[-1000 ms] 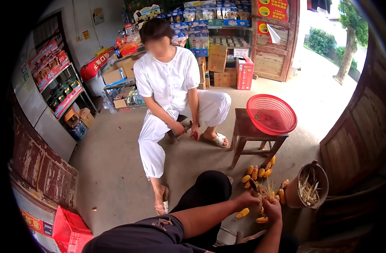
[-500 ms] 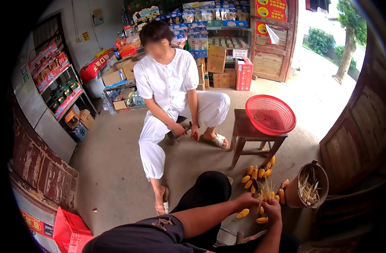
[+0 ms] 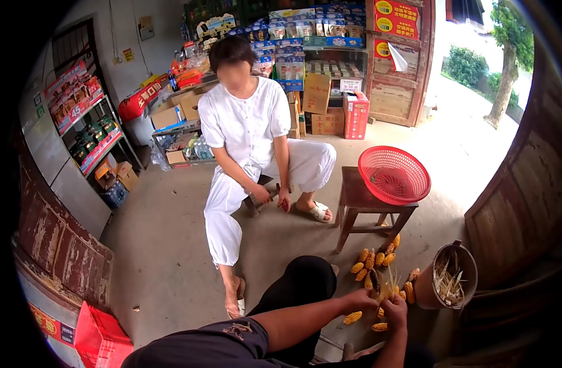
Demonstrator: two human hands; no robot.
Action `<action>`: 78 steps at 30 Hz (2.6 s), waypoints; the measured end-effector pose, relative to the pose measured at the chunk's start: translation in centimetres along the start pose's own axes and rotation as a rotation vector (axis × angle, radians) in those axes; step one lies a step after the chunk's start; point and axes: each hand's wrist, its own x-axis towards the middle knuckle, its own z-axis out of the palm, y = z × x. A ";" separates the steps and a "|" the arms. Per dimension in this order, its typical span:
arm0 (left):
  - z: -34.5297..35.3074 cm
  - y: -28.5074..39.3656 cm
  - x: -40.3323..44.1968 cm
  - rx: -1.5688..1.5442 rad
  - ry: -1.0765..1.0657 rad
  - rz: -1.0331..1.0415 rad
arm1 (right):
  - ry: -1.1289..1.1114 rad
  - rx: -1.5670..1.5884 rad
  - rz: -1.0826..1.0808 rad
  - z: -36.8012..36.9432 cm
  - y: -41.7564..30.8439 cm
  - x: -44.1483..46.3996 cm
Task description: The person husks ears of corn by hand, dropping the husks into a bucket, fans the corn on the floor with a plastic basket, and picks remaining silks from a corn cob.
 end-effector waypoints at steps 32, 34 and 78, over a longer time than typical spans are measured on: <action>-1.0 -1.8 1.3 -0.101 0.310 0.073 | 0.197 0.229 -0.101 -4.6 1.9 1.7; -1.0 -1.8 1.3 -0.095 0.344 0.091 | 0.070 0.189 0.021 -2.0 -1.6 -0.4; 2.9 12.9 6.9 -0.328 0.119 -0.138 | 0.903 -1.129 0.083 -28.5 -8.6 13.4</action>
